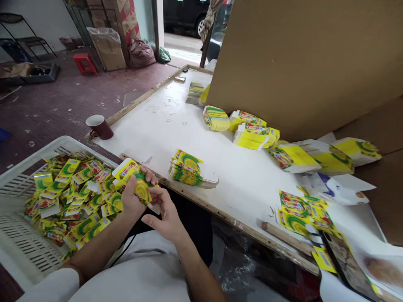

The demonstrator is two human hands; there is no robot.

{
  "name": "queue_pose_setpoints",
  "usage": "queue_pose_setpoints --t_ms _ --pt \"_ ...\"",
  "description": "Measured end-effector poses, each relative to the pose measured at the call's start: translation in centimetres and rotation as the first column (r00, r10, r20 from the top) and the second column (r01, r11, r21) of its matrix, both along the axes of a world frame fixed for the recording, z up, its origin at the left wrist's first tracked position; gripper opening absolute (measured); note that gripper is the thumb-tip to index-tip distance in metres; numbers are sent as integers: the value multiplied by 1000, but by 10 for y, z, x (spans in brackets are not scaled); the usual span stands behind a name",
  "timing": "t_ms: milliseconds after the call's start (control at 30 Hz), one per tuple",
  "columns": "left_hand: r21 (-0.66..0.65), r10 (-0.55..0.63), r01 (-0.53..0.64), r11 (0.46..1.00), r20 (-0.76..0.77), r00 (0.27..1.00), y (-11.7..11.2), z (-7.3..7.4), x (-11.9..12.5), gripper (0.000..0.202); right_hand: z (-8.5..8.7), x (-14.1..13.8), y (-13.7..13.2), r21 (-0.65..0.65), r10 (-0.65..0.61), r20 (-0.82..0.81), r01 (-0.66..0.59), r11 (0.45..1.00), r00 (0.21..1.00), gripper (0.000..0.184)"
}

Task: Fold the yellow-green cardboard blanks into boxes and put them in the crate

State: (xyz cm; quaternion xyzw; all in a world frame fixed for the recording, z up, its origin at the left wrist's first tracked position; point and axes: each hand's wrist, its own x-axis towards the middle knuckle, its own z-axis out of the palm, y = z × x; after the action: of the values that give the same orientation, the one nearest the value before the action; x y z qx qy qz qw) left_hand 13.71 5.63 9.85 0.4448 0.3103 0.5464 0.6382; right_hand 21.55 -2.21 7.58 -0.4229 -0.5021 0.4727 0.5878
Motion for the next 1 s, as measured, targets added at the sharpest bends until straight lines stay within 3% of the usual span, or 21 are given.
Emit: queue_pose_setpoints --t_ms 100,233,300,400,467,533,600,667,700,767,867,900,933,1000 --pt "50 63 -59 997 -81 995 -1 -6 -4 40 -3 -2 0 -53 -28 74 31 998 997 59" --pt "108 -75 103 989 -233 969 -8 -21 -14 63 -5 12 4 -55 -213 49 215 975 976 40" --pt "102 -111 137 985 -227 968 -10 -23 -20 56 -2 24 4 -21 -266 45 267 963 963 27" --pt "73 -135 164 984 -297 945 -2 -15 -32 37 6 43 0 85 -322 191 311 947 927 9" --pt "59 -263 299 952 -339 903 9 -3 -45 46 12 57 -3 196 -388 328 340 920 861 7" --pt "85 -370 417 905 -327 869 20 12 -57 70 16 69 -6 323 -473 480 352 878 739 15" --pt "161 -389 475 865 -381 839 27 24 -65 94 18 75 -9 414 -515 619 311 856 594 25" --pt "206 -362 554 807 -568 739 26 28 -62 112 18 73 -10 446 -486 703 210 870 518 35" --pt "197 -347 604 772 -665 661 23 27 -57 114 19 70 -10 453 -467 716 164 877 519 39" --pt "167 -304 647 744 -778 550 14 19 -44 98 19 60 -10 486 -484 672 160 859 560 43" --pt "205 -184 581 788 -821 540 -3 3 -28 70 18 47 -9 454 -609 472 417 788 637 66" --pt "243 -131 556 795 -826 548 -7 -2 -25 70 16 44 -8 363 -606 392 489 793 693 70" --pt "291 -75 539 790 -828 556 -12 -6 -24 73 15 41 -6 226 -550 300 502 835 779 68" --pt "421 26 540 729 -805 593 -18 -12 -23 75 10 37 -4 -86 -308 26 309 947 951 56"
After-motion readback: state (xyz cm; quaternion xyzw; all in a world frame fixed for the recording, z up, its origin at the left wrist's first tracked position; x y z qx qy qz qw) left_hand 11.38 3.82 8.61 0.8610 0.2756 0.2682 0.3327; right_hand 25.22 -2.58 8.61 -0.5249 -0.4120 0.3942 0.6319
